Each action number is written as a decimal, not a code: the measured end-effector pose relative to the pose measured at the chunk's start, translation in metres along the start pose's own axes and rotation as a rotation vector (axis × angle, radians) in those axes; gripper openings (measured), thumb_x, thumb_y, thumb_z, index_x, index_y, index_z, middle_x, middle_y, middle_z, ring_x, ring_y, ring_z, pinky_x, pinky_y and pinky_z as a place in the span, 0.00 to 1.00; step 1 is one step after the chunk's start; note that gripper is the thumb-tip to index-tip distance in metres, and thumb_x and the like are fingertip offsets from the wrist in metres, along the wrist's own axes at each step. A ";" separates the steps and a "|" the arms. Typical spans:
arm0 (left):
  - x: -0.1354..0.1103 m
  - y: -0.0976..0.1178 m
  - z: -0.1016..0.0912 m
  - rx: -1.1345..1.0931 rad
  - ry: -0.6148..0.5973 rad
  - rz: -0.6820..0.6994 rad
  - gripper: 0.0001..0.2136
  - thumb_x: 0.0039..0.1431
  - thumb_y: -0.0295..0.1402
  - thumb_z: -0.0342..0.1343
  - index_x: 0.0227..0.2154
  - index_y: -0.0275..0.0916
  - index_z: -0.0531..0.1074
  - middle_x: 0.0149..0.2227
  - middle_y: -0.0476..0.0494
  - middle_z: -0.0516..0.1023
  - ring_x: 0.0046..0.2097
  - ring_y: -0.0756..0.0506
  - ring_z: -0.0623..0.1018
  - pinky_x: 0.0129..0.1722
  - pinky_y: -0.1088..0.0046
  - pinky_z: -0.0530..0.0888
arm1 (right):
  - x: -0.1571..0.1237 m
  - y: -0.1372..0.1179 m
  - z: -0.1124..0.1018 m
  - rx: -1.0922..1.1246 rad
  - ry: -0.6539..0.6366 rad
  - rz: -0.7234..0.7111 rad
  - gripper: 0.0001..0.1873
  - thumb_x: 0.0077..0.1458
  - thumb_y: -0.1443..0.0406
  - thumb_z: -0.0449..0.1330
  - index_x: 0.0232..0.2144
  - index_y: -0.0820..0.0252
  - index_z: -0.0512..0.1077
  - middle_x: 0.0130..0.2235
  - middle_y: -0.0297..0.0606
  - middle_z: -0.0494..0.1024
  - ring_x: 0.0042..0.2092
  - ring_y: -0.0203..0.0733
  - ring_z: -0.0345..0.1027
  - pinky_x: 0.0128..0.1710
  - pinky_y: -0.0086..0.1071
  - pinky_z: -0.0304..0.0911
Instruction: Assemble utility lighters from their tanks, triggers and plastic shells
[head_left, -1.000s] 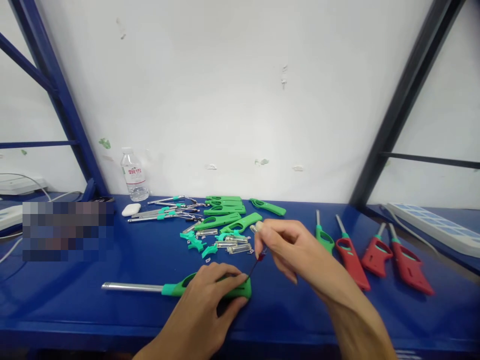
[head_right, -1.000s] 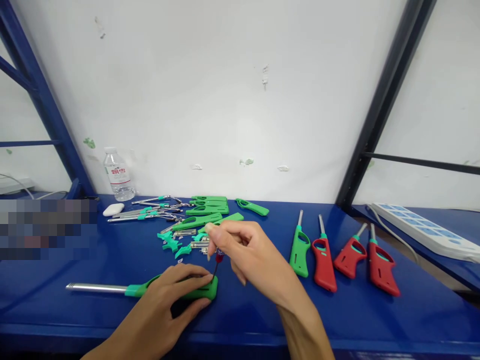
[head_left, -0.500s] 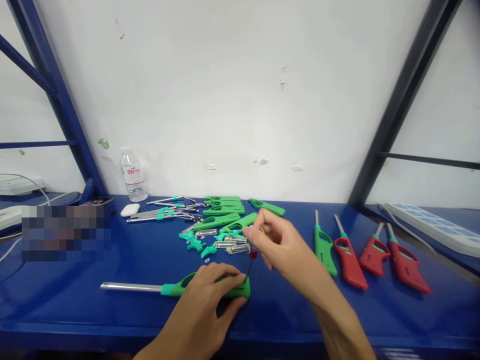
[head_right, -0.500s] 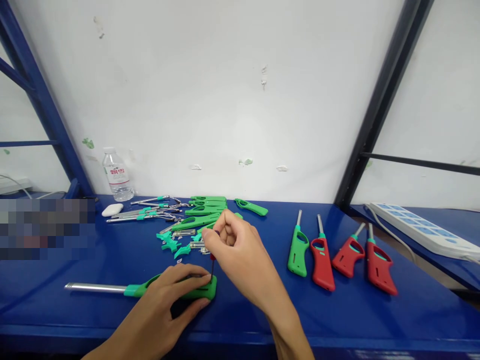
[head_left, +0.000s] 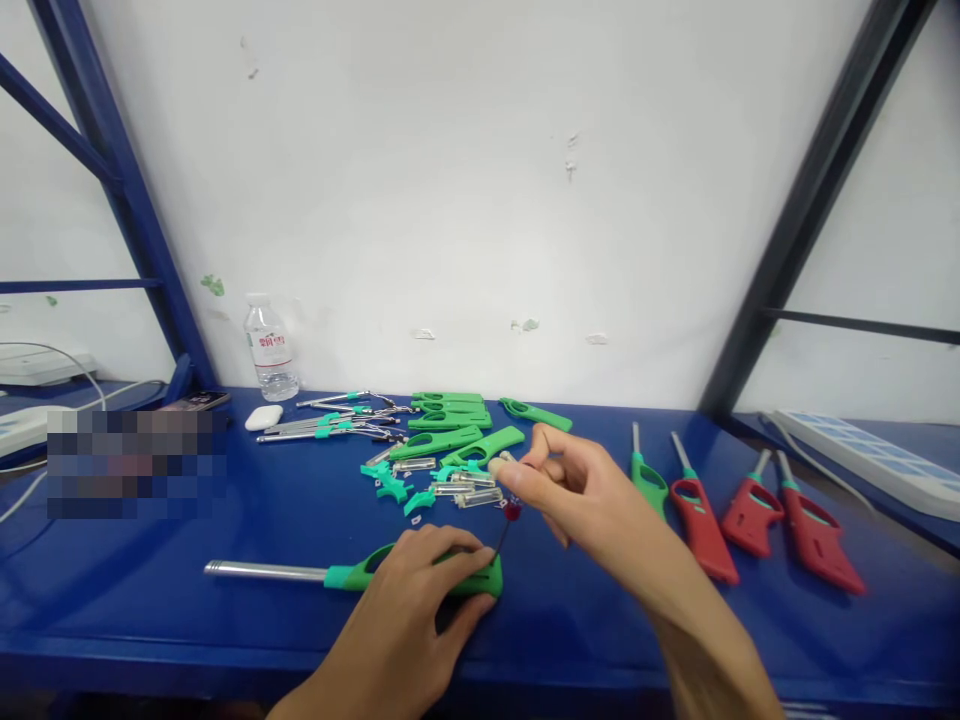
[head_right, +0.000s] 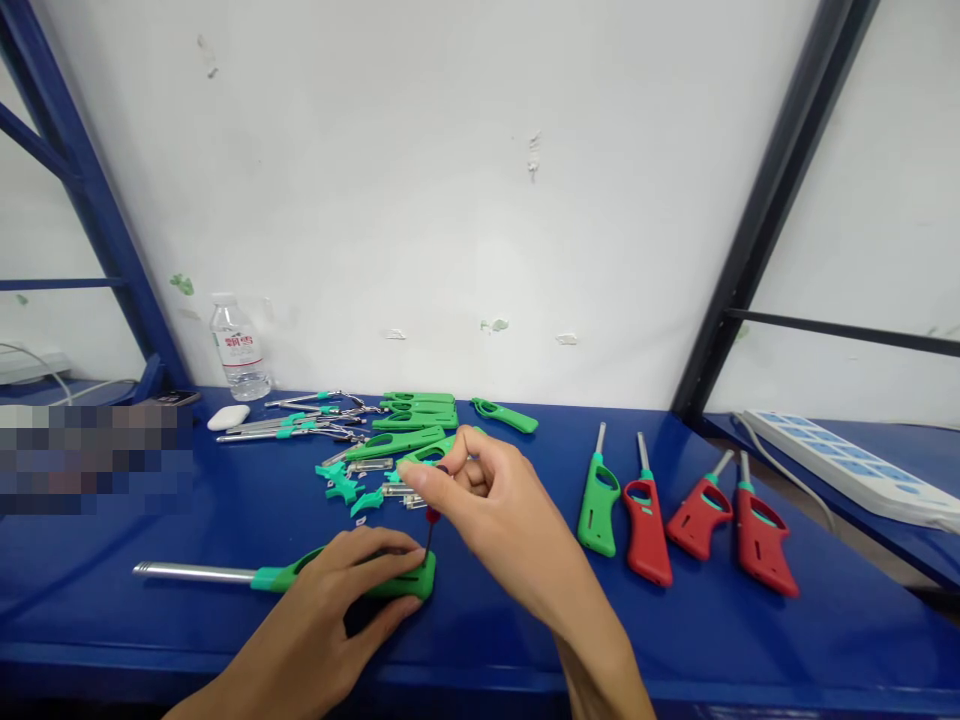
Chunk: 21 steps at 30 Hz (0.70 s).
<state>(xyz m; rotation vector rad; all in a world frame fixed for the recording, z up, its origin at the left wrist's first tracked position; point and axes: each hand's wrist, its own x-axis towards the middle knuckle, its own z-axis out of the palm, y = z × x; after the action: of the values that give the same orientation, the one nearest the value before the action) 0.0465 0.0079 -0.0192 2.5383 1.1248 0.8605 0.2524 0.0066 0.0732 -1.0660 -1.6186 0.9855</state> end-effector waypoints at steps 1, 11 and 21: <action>0.000 0.000 0.001 -0.002 0.001 -0.001 0.13 0.67 0.27 0.61 0.51 0.48 0.79 0.51 0.45 0.81 0.52 0.36 0.81 0.59 0.40 0.73 | 0.000 0.000 0.002 -0.019 0.029 0.002 0.26 0.63 0.49 0.68 0.28 0.54 0.59 0.21 0.21 0.64 0.23 0.30 0.51 0.22 0.26 0.48; 0.001 0.003 -0.003 -0.010 -0.039 -0.025 0.13 0.69 0.27 0.60 0.52 0.47 0.79 0.52 0.45 0.81 0.53 0.36 0.79 0.60 0.42 0.73 | 0.001 0.000 -0.005 0.059 -0.226 -0.028 0.24 0.72 0.46 0.54 0.42 0.57 0.78 0.18 0.26 0.70 0.20 0.33 0.60 0.21 0.27 0.52; 0.000 0.000 0.001 -0.022 -0.002 -0.009 0.14 0.67 0.25 0.61 0.52 0.47 0.78 0.52 0.44 0.81 0.52 0.36 0.80 0.60 0.40 0.72 | 0.001 -0.001 0.011 -0.043 0.082 -0.013 0.26 0.59 0.51 0.71 0.26 0.54 0.59 0.21 0.22 0.62 0.24 0.32 0.48 0.23 0.28 0.46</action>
<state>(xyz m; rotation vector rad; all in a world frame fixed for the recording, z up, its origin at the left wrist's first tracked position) 0.0475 0.0080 -0.0195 2.5144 1.1194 0.8632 0.2413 0.0062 0.0714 -1.1099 -1.5841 0.8909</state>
